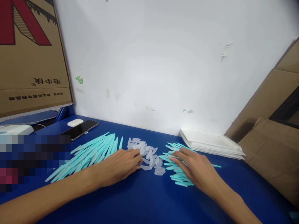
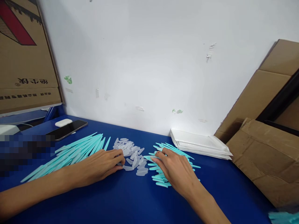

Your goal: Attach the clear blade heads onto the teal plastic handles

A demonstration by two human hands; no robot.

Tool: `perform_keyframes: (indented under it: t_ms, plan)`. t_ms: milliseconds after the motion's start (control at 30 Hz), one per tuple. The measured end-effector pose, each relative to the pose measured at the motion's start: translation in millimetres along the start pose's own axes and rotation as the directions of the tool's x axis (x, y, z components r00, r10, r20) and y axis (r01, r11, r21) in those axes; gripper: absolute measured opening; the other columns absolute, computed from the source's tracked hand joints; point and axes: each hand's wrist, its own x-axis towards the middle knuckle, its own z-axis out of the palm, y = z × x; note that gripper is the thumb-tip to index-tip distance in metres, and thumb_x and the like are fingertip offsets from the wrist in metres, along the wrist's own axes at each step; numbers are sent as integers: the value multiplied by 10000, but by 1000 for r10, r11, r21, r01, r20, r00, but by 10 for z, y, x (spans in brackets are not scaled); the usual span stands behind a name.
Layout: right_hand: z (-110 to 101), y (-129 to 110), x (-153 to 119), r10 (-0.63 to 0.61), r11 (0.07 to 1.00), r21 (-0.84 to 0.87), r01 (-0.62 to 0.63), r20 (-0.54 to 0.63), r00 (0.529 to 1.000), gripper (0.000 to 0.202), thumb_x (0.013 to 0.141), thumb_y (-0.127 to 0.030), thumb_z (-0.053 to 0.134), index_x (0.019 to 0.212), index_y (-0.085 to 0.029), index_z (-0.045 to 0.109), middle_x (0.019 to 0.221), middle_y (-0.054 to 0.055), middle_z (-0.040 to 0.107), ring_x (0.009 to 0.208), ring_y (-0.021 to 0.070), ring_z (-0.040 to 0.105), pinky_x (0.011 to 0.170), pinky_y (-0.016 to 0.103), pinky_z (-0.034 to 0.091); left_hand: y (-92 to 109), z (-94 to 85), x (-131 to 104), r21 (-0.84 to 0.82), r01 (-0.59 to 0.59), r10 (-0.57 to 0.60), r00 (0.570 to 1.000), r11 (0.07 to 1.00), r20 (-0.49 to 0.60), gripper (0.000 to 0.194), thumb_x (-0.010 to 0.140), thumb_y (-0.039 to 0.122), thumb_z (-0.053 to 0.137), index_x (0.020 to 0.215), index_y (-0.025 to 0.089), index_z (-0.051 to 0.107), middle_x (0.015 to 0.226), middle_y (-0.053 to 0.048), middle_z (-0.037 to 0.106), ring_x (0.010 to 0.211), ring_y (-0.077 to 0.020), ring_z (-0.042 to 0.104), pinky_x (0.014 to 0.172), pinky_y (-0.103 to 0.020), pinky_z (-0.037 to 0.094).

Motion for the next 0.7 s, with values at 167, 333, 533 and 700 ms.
perform_keyframes:
  t_ms: [167,333,533,700]
  plan:
    - [33,-36,-12,-23,995,98,23,-1,1000,366,1098,-365,364,987,-219,682,854,41,625,677,166,646,548,267,415,-17,23,2,24,-5,5,1000,1000,-1,110,1047,246,469,1077,209,567,1056,-34,596,794,-185,629,582,-304,387]
    - [49,-69,-23,-28,983,182,14,71,997,321,1089,-272,356,941,-206,633,899,43,585,570,137,548,515,291,344,-10,18,8,42,-5,5,1000,999,1,130,1054,250,447,1115,219,558,1073,-32,594,821,-193,635,590,-306,402]
    - [38,-111,-12,-28,966,259,-7,131,991,273,1066,-191,340,962,-208,592,952,55,555,609,157,542,552,318,371,5,7,-5,31,17,-17,1000,999,9,164,1048,253,448,1170,228,554,1090,-46,604,873,-207,644,644,-307,446]
    - [8,-164,-21,-45,956,294,18,85,995,277,1049,-154,351,1184,-205,588,1027,85,574,708,177,595,662,334,503,36,-43,-8,-17,19,-21,995,1000,-93,212,1026,228,443,1221,247,524,1137,-42,605,934,-211,634,665,-316,454]
